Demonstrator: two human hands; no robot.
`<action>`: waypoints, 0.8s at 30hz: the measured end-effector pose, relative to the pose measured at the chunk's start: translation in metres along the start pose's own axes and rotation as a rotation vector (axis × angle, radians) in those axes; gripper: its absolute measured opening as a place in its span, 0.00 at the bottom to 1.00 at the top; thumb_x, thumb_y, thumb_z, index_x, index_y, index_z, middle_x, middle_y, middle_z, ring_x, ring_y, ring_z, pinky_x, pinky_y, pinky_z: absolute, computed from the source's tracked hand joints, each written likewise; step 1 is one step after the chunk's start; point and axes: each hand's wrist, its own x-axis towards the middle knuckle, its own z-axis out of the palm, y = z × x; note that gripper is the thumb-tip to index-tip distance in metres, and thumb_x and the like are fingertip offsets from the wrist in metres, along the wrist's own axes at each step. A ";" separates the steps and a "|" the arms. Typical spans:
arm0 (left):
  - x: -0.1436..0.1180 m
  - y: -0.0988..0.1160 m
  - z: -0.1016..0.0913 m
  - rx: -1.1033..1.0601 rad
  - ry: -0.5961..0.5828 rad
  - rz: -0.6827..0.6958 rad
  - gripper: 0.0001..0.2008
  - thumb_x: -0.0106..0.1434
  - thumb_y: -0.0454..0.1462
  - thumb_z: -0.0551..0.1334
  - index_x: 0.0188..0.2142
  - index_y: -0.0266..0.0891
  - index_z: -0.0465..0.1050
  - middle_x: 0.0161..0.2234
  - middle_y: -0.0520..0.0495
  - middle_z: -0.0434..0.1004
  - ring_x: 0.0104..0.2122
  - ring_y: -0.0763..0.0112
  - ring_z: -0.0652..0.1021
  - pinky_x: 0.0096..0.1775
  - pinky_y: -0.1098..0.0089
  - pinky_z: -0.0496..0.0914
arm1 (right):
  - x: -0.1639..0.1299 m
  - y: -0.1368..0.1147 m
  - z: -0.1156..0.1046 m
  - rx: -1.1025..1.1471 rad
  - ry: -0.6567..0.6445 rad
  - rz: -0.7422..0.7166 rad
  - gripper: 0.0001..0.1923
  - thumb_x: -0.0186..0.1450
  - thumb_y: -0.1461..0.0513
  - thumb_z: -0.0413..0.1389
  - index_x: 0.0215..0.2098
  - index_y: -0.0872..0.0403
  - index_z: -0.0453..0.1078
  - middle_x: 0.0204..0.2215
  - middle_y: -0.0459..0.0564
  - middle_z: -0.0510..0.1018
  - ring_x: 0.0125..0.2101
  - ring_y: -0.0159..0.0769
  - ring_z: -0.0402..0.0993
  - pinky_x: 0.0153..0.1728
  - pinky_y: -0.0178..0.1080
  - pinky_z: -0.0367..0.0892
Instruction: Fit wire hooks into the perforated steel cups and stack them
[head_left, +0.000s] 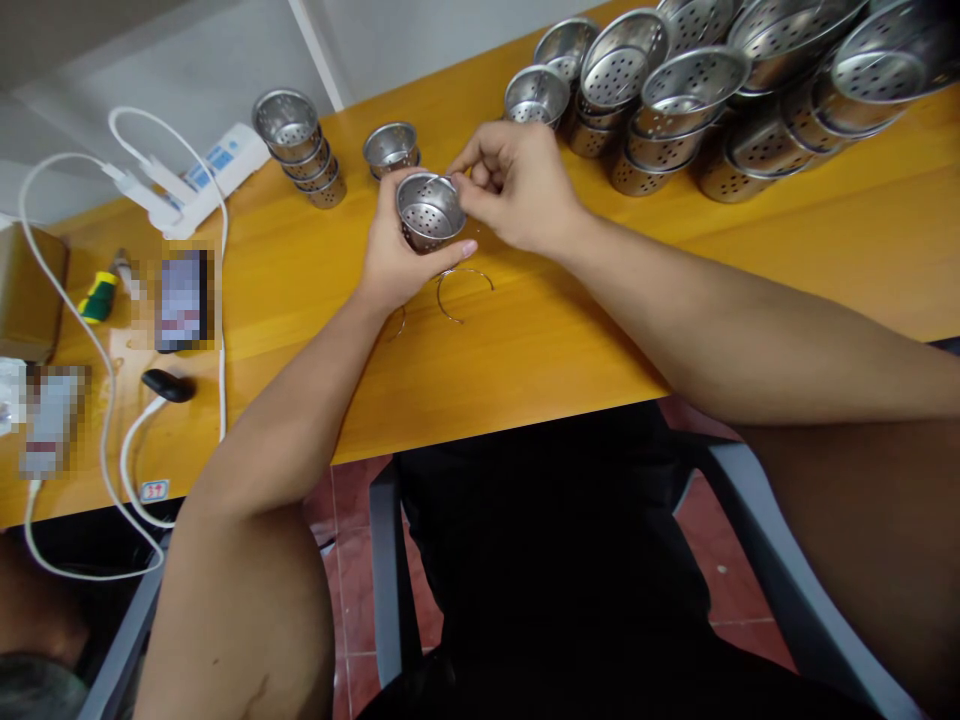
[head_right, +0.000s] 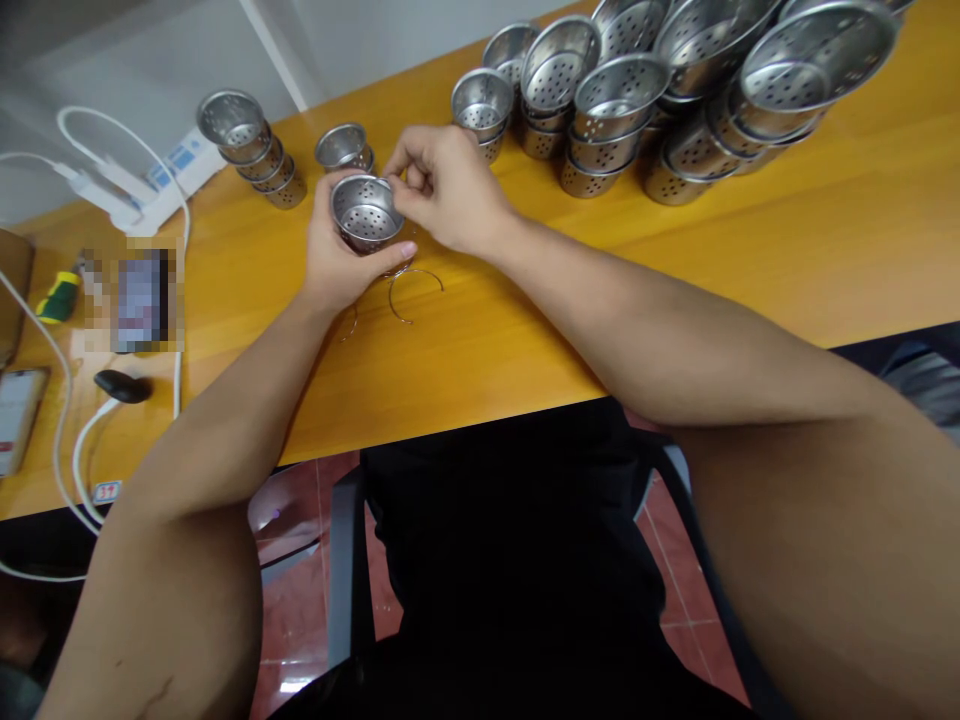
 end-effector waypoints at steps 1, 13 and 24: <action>0.000 0.001 0.001 -0.012 -0.001 -0.014 0.49 0.54 0.61 0.92 0.65 0.60 0.69 0.61 0.44 0.84 0.61 0.40 0.87 0.68 0.38 0.82 | 0.000 -0.001 0.000 0.005 0.001 -0.003 0.11 0.73 0.53 0.73 0.36 0.40 0.79 0.28 0.44 0.74 0.27 0.44 0.64 0.34 0.48 0.60; -0.001 0.007 -0.002 0.013 -0.016 0.005 0.47 0.59 0.70 0.88 0.65 0.57 0.72 0.57 0.44 0.87 0.58 0.42 0.89 0.64 0.42 0.84 | -0.005 -0.011 0.002 -0.038 0.015 0.059 0.06 0.69 0.55 0.72 0.38 0.36 0.81 0.27 0.44 0.75 0.27 0.47 0.65 0.32 0.50 0.63; -0.002 -0.026 -0.011 -0.124 -0.025 0.001 0.43 0.63 0.82 0.77 0.57 0.55 0.85 0.48 0.46 0.89 0.47 0.50 0.90 0.52 0.47 0.88 | 0.004 -0.004 -0.001 0.338 -0.174 0.070 0.10 0.78 0.50 0.73 0.44 0.47 0.86 0.31 0.44 0.84 0.24 0.36 0.67 0.28 0.42 0.65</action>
